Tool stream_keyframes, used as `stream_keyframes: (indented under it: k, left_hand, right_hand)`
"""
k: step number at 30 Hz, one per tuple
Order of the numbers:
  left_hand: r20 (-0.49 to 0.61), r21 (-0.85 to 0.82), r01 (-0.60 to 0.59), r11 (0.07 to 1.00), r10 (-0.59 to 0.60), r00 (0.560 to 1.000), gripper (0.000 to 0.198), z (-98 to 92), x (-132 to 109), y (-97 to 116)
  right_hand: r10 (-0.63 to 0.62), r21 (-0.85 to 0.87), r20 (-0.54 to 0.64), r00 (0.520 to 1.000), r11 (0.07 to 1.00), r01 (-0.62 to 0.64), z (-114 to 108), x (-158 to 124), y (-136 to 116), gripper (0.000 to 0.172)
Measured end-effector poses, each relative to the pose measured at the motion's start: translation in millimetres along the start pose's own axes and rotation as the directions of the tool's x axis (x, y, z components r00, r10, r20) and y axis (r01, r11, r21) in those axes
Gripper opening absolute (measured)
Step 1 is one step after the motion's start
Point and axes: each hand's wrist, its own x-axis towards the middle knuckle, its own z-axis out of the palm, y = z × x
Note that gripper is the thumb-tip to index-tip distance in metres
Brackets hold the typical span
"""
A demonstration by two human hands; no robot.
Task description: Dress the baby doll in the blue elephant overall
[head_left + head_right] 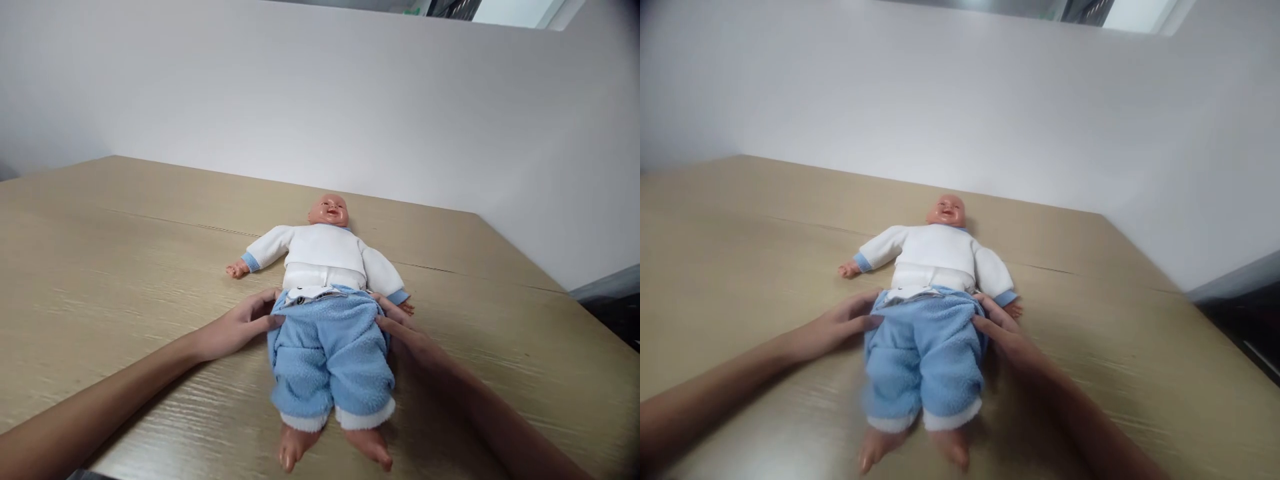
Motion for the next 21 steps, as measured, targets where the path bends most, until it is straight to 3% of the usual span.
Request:
stream_keyframes:
  k: [6, 14, 17, 21]
  left_hand:
    - [-0.022, -0.309, 0.124, 0.943, -0.137, 0.99, 0.06, 10.1, 2.9, -4.6]
    - [-0.043, -0.101, 0.039, 0.994, -0.043, 0.998, 0.059, -2.6, 4.4, 8.6]
    - [-0.14, 0.074, -0.04, 0.996, 0.05, 0.989, 0.051, -8.9, 9.3, 18.6]
    - [-0.205, 0.218, -0.128, 0.967, 0.174, 0.963, 0.041, -14.3, 24.7, 37.6]
  right_hand:
    - [-0.054, 0.066, -0.021, 0.998, 0.996, 0.056, 8.2, -2.3, 0.3, 0.036]
    - [-0.081, 0.058, -0.012, 0.997, 0.995, 0.082, 10.8, -8.4, -7.7, 0.025]
    - [-0.174, -0.173, -0.009, 0.985, 0.97, 0.17, 14.8, -8.8, -18.8, 0.026]
    - [-0.297, -0.451, -0.037, 0.954, 0.857, 0.249, 24.1, 4.7, -37.0, 0.036]
